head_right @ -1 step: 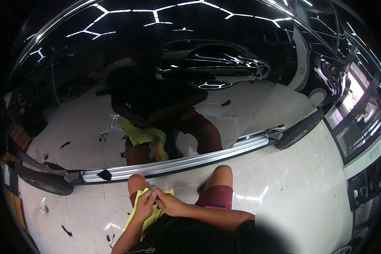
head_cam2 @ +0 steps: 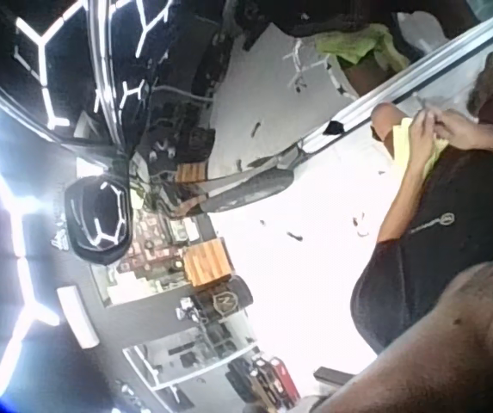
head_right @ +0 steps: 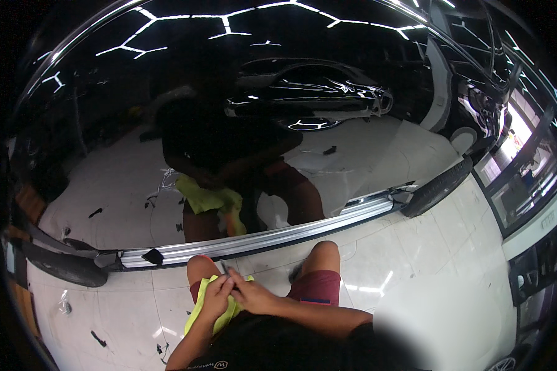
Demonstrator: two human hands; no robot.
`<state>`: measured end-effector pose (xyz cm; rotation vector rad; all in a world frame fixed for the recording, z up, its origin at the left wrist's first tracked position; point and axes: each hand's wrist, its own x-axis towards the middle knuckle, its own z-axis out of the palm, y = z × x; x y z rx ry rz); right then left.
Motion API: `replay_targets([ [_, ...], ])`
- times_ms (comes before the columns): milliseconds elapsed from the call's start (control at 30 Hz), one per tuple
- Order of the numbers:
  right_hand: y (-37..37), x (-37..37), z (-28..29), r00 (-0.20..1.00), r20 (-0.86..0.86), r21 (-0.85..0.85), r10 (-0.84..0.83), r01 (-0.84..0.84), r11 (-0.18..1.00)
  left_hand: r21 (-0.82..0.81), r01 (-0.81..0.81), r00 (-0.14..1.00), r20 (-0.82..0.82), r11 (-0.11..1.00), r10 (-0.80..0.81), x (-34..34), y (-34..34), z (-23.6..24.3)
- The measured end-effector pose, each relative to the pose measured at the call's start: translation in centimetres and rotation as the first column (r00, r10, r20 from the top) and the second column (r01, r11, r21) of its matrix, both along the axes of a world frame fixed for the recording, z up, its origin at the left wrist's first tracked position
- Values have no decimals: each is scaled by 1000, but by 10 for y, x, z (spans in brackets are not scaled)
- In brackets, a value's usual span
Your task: The person applies a black vinyl wrap to the rear bumper of a black car. They use a squeegee to smooth the film, a knife to trim excess material, and a cloth to wipe the surface. The person works on the lower edge and contours of the bumper, ensuring the wrap adheres smoothly.
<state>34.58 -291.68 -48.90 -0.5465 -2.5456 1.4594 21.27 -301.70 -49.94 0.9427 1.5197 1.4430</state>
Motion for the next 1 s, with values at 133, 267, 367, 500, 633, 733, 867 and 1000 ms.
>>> replay_targets([
  [133,53,89,-3,973,31,592,-230,167,788,-124,177,984,41,976,-174,12,37,-17],
  [267,30,183,-36,728,562,585,-392,-15,811,-317,392,840,-260,864,-476,13,67,-83],
  [367,34,192,-57,649,685,433,-331,2,901,-436,482,704,-324,760,-632,21,87,-137],
  [500,51,177,-49,682,692,443,-235,-145,885,-627,528,531,-282,572,-799,8,106,-179],
  [633,77,157,-48,581,804,183,-128,-37,982,-545,418,720,-289,727,-631,-11,116,-185],
  [733,96,143,1,787,613,125,-70,-9,992,-512,445,749,-237,735,-619,-27,114,-178],
  [867,150,76,203,945,-193,487,-264,326,810,-501,419,734,-304,757,-607,-42,111,-180],
  [1000,147,13,356,890,-441,882,118,406,241,-523,471,698,-272,711,-662,-34,115,-175],
])
